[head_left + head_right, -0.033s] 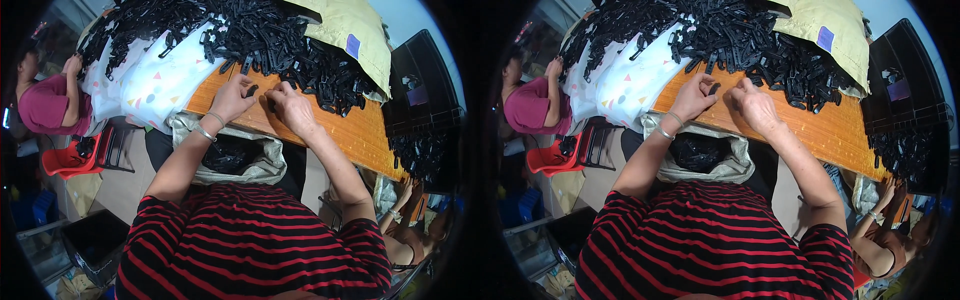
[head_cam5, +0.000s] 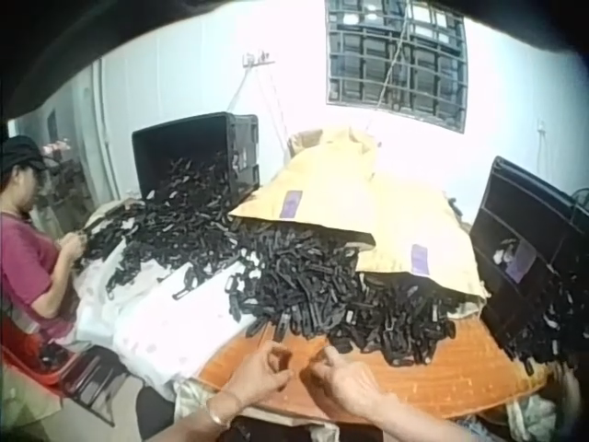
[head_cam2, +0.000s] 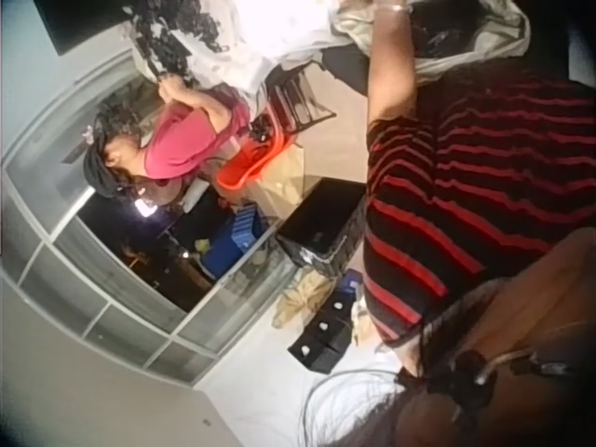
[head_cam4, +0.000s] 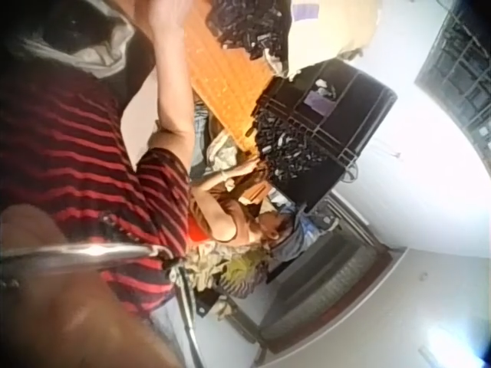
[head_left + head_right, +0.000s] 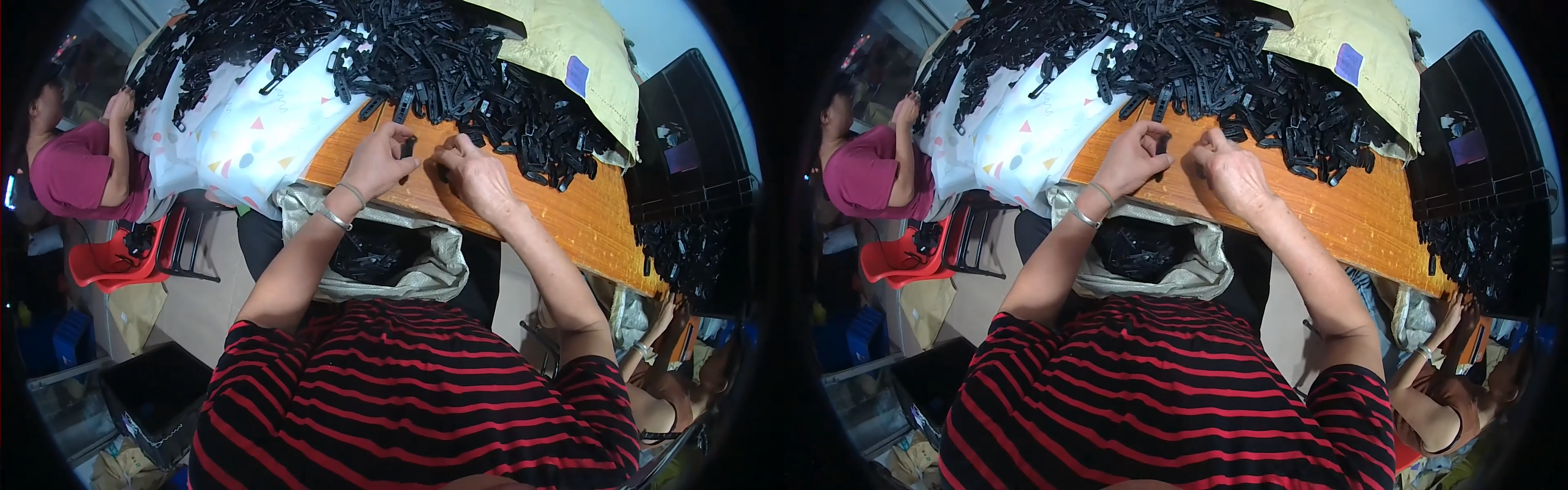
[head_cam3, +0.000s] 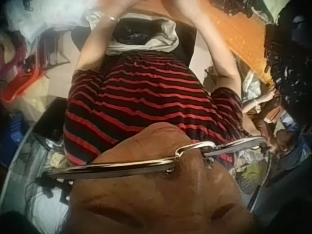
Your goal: Assembling small black plastic buckle components on a wooden table.
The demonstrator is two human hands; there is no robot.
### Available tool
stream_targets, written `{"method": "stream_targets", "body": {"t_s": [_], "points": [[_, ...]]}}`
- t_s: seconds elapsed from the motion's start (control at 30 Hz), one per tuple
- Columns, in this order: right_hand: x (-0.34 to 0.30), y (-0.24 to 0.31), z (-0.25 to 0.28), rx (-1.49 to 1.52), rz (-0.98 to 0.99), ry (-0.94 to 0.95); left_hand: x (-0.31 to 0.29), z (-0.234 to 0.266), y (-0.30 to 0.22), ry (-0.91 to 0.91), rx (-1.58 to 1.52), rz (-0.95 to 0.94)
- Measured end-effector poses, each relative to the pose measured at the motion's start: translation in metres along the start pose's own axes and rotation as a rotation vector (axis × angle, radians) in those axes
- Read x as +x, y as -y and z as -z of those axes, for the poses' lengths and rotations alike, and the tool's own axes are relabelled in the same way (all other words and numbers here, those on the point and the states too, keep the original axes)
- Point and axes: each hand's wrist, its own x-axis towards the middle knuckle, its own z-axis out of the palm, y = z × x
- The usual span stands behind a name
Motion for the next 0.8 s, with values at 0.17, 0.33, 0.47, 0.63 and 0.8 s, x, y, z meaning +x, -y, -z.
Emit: {"method": "stream_targets", "body": {"t_s": [0.17,0.33,0.47,0.63,0.8], "points": [[0.009,0.001,-0.015,0.074,-0.020,0.036,-0.003,0.011,-0.001,0.182,-0.679,0.398],[0.018,-0.003,-0.029,0.029,-0.103,0.038,-0.009,0.013,0.003,0.154,-0.779,0.463],[0.014,-0.011,-0.027,0.187,-0.023,-0.225,-0.012,0.010,-0.001,0.140,-0.753,0.427],[0.008,-0.004,-0.016,0.734,-0.365,0.014,-0.008,0.000,-0.015,0.152,-0.758,0.429],[0.010,-0.012,-0.016,0.899,-0.485,0.062,-0.003,-0.002,-0.009,0.110,-0.534,0.299]]}}
